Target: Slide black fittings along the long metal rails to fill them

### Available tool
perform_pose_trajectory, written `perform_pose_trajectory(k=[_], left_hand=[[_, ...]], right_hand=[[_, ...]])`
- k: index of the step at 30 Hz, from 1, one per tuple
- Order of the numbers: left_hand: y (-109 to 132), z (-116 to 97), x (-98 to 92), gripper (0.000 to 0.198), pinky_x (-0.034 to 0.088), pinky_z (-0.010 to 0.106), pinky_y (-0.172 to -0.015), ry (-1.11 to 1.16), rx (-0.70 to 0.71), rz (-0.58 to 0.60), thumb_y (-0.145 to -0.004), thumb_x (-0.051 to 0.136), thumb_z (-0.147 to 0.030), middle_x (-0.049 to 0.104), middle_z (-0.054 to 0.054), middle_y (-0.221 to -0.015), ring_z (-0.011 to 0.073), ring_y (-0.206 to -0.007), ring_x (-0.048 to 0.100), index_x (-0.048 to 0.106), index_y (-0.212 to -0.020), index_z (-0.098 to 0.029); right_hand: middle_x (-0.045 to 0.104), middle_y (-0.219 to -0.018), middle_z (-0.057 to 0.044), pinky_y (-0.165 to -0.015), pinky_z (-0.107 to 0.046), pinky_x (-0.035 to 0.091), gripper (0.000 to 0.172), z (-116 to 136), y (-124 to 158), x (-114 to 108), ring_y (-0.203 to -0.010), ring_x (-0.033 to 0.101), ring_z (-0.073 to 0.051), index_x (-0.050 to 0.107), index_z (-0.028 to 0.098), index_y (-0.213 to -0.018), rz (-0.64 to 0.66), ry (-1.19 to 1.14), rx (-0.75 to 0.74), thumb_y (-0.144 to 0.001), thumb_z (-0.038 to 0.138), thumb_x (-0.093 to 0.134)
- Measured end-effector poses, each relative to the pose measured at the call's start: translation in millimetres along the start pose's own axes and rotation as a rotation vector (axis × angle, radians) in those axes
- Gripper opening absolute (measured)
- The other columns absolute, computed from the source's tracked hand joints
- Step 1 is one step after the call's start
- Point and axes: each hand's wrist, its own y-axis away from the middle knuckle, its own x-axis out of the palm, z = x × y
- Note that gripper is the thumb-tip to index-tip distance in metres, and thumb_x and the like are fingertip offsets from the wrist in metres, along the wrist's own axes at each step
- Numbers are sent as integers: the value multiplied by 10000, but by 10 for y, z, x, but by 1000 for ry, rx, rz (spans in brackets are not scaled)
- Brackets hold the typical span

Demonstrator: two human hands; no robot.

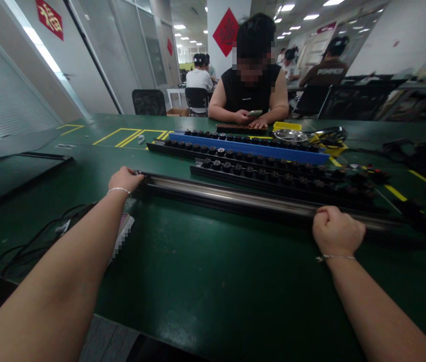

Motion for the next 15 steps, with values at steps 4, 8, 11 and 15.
perform_pose_trajectory(k=[4,8,11,15], left_hand=[[93,-136,8,452,424,449,-771,-18,-127,-8,-663,604,-508,632,171,-1020,345,-982,552,585,-941,-152],[234,-264,56,532,354,546,-865,-43,-201,-51,-656,583,-543,565,222,-1154,422,-1144,414,596,-977,-120],[315,-359,111,525,342,541,-890,-33,-223,-74,-663,584,-483,544,223,-1187,412,-1161,391,583,-1015,-93],[397,-469,187,507,360,541,-873,9,-247,-108,-673,580,-448,538,226,-1190,407,-1154,402,560,-1042,-101]], right_hand=[[546,-614,-45,-633,-316,201,261,6,6,18,-615,421,-156,639,143,-818,-23,-28,2,-795,206,387],[539,-617,-47,-632,-314,201,267,26,6,2,-627,426,-162,635,146,-826,-15,-46,20,-800,209,377],[536,-624,-51,-625,-309,197,276,39,5,-12,-632,425,-163,633,144,-836,1,-34,27,-811,221,370],[532,-616,-47,-622,-306,195,276,42,2,-15,-623,420,-158,632,143,-815,8,-23,22,-817,229,369]])
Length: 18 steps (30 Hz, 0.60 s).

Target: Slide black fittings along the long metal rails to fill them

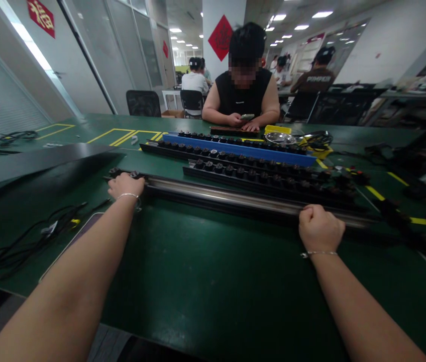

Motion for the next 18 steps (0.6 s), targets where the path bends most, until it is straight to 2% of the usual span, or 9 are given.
perform_pose_trajectory(k=[4,8,12,18], left_hand=[[117,-46,84,467,362,527,-906,127,-5,-92,-677,587,-391,536,223,-1173,391,-1172,406,555,-1048,-109],[203,-83,221,420,303,454,-1010,234,-3,-197,-686,552,-297,555,182,-1162,327,-1194,417,559,-1061,-106],[256,-115,342,427,295,448,-1020,337,-82,-289,-704,520,-286,530,142,-1225,309,-1212,400,550,-1104,-138],[292,-100,304,451,368,469,-942,334,-109,-258,-668,572,-352,549,120,-1201,353,-1162,420,579,-1084,-178]], right_hand=[[541,-623,-43,-620,-305,193,274,-8,-3,3,-616,420,-150,631,143,-799,11,-4,-6,-820,223,369],[543,-624,-39,-616,-303,191,270,-18,-6,6,-623,423,-150,631,151,-802,24,-2,-10,-820,216,370],[554,-627,-46,-624,-305,197,270,-27,-11,8,-625,431,-154,635,154,-807,34,10,1,-813,214,373],[557,-626,-51,-628,-307,207,279,-32,-25,-2,-620,442,-159,643,160,-824,43,25,-4,-820,224,372]])
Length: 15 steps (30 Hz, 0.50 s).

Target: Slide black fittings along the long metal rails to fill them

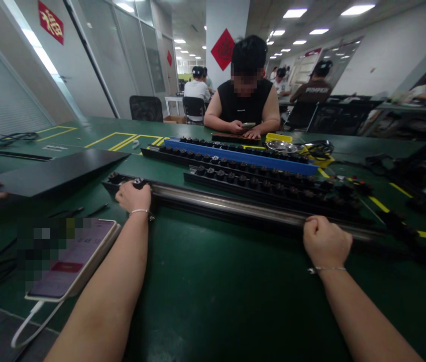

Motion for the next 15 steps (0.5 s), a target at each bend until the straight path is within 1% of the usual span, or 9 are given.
perform_pose_trajectory(k=[2,6,11,15], left_hand=[[-11,-4,-40,460,371,479,-934,-19,7,18,-654,589,-373,553,123,-1187,364,-1155,417,583,-1071,-178],[-29,-3,-82,446,345,475,-960,-39,51,49,-645,598,-371,555,121,-1170,362,-1162,404,589,-1046,-177],[-58,22,-54,423,314,466,-978,-26,89,73,-651,595,-394,546,131,-1139,347,-1156,391,581,-1013,-174],[-77,30,-20,385,286,445,-997,-45,139,65,-646,593,-391,565,144,-1085,332,-1140,403,583,-955,-161]], right_hand=[[556,-626,-52,-627,-307,208,279,2,-1,-7,-621,444,-159,645,160,-824,8,8,3,-821,223,373],[551,-620,-47,-629,-306,212,281,7,-2,-27,-627,447,-161,645,161,-826,26,11,13,-823,221,371],[555,-628,-45,-639,-308,225,299,20,-4,-60,-639,453,-164,647,168,-849,56,0,23,-829,223,355],[566,-645,-55,-636,-311,228,305,37,-3,-81,-642,457,-170,650,164,-853,56,-6,20,-826,223,353]])
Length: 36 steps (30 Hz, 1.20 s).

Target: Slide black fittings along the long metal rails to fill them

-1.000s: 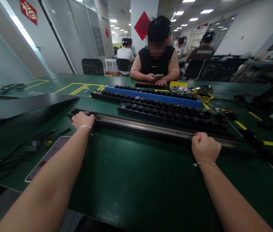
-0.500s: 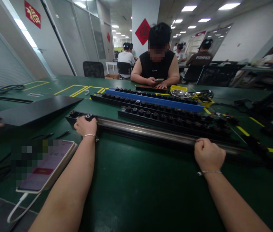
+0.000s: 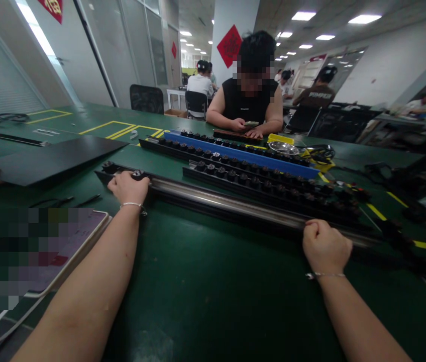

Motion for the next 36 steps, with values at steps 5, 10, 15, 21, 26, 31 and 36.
perform_pose_trajectory(k=[5,10,15,21,26,31,36], left_hand=[[45,-39,-9,393,268,433,-1018,-19,36,-7,-649,584,-380,573,160,-1065,319,-1129,431,590,-957,-136],[144,-105,-58,363,286,484,-985,-9,-6,-9,-658,589,-377,581,128,-1098,343,-1158,415,603,-962,-177],[178,-124,-69,308,288,513,-953,-30,-9,-29,-632,625,-378,609,109,-1065,347,-1153,423,627,-888,-206],[155,-98,-36,360,330,491,-922,-76,45,-32,-605,631,-426,619,116,-1014,350,-1087,473,635,-882,-195],[118,-69,25,368,367,398,-924,-35,162,41,-618,602,-417,626,98,-938,286,-983,531,622,-883,-163],[89,-69,105,353,345,388,-944,-12,196,49,-622,603,-408,624,91,-935,279,-994,521,604,-873,-160],[114,-105,127,345,342,391,-939,3,217,55,-626,601,-421,616,84,-915,275,-979,520,593,-857,-166]], right_hand=[[564,-639,-60,-634,-314,225,304,-1,2,0,-636,455,-175,650,165,-848,-20,-17,-4,-820,225,353],[553,-620,-53,-623,-309,218,300,-11,-8,4,-618,450,-168,646,170,-834,-8,-29,-14,-821,224,352],[571,-643,-60,-617,-309,210,293,-9,-14,5,-626,455,-170,651,174,-843,2,-7,-9,-814,221,363],[573,-642,-55,-617,-308,211,299,-7,-11,5,-633,462,-167,660,173,-858,8,-17,-8,-817,221,367],[573,-640,-51,-625,-309,222,306,3,-7,-14,-642,466,-171,659,177,-860,11,-27,-8,-825,228,359],[577,-646,-56,-623,-310,218,312,-6,-7,-1,-640,464,-171,660,176,-859,-1,-38,-16,-827,239,356],[583,-654,-59,-632,-310,219,318,-18,-19,18,-650,467,-173,662,172,-860,-2,-52,-3,-826,243,353]])
